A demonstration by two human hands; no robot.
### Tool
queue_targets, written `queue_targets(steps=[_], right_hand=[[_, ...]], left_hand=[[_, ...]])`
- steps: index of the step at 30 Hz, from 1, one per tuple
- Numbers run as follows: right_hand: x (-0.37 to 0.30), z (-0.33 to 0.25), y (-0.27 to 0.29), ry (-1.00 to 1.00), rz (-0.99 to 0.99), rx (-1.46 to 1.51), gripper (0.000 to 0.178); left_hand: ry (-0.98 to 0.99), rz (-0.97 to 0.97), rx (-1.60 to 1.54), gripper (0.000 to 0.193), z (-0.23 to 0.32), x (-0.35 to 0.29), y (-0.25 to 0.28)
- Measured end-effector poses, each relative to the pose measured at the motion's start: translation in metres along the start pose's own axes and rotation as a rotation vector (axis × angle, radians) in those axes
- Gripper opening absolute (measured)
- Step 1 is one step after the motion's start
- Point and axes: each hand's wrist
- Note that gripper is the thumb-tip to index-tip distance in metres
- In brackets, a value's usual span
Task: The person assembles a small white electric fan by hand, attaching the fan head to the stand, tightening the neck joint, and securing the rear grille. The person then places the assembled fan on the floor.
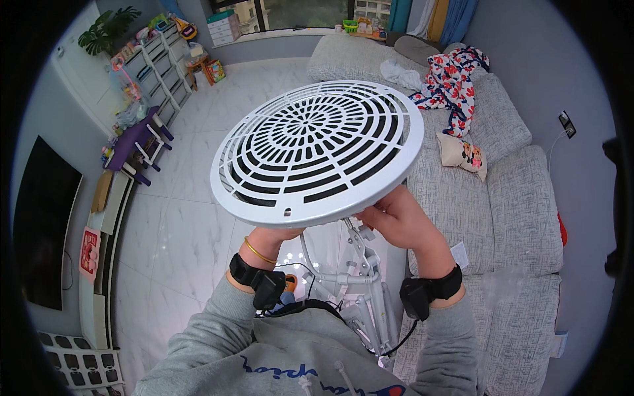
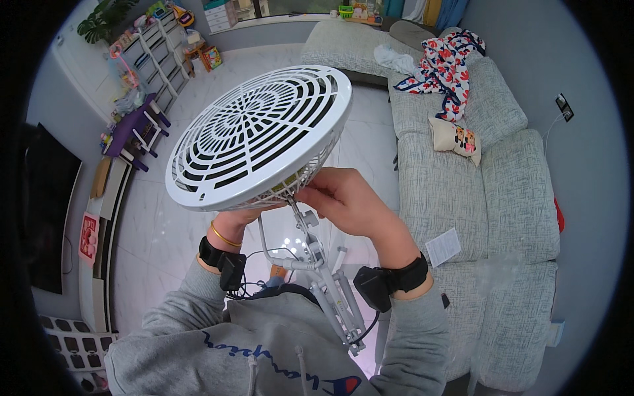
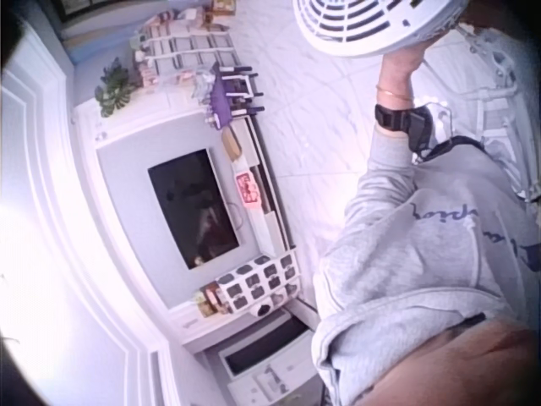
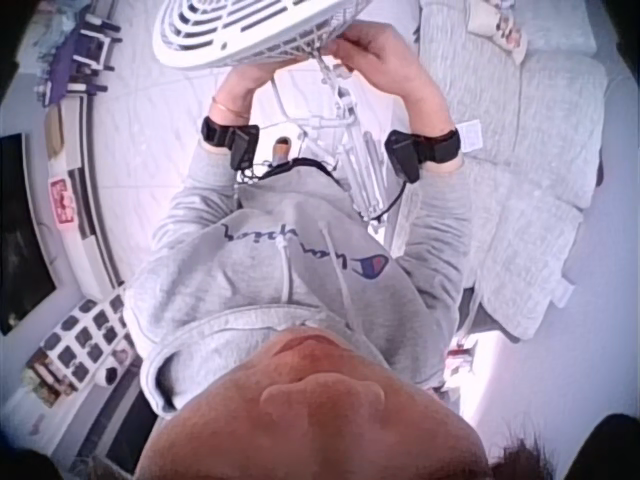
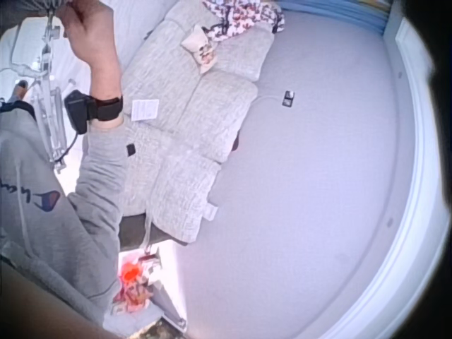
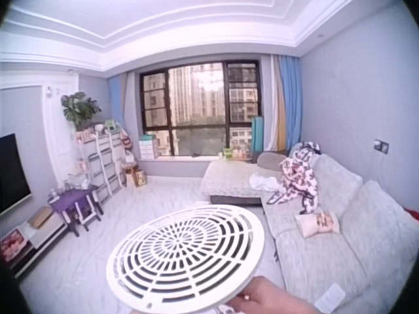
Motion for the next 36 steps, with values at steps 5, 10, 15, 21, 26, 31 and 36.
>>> queue_targets(steps=[5,10,15,21,26,31,36], right_hand=[[0.0,-0.005,-0.005,-0.478,-0.013,0.097,0.023],[-0.001,-0.003,0.003,-0.28,0.132,0.032,0.014],[-0.003,0.006,0.014,-0.02,-0.051,0.112,0.02],[0.002,0.01,0.018,0.1,-0.092,0.032,0.02],[0.003,0.007,0.013,0.267,-0.041,-0.126,0.015],[0.003,0.001,0.008,0.161,-0.017,-0.178,0.015],[0.003,-0.007,0.007,0.039,-0.024,-0.199,0.019]], left_hand=[[0.001,0.027,0.002,0.059,-0.003,0.002,0.002],[-0.005,0.036,0.003,0.059,-0.004,0.003,0.002],[-0.009,0.041,0.012,0.059,-0.004,0.005,-0.001],[-0.009,0.04,0.019,0.059,-0.004,0.006,-0.002],[-0.007,0.039,0.02,0.059,-0.004,0.006,-0.002],[-0.008,0.043,0.016,0.059,-0.003,0.005,-0.002],[-0.005,0.055,0.01,0.059,-0.003,0.004,-0.001]])
Point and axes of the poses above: each hand's wrist, its own x-axis towards the middle knuckle, its own y-axis out of the back of the hand, z = x × y, and after that the axes turned 14 degrees about z, right-handed
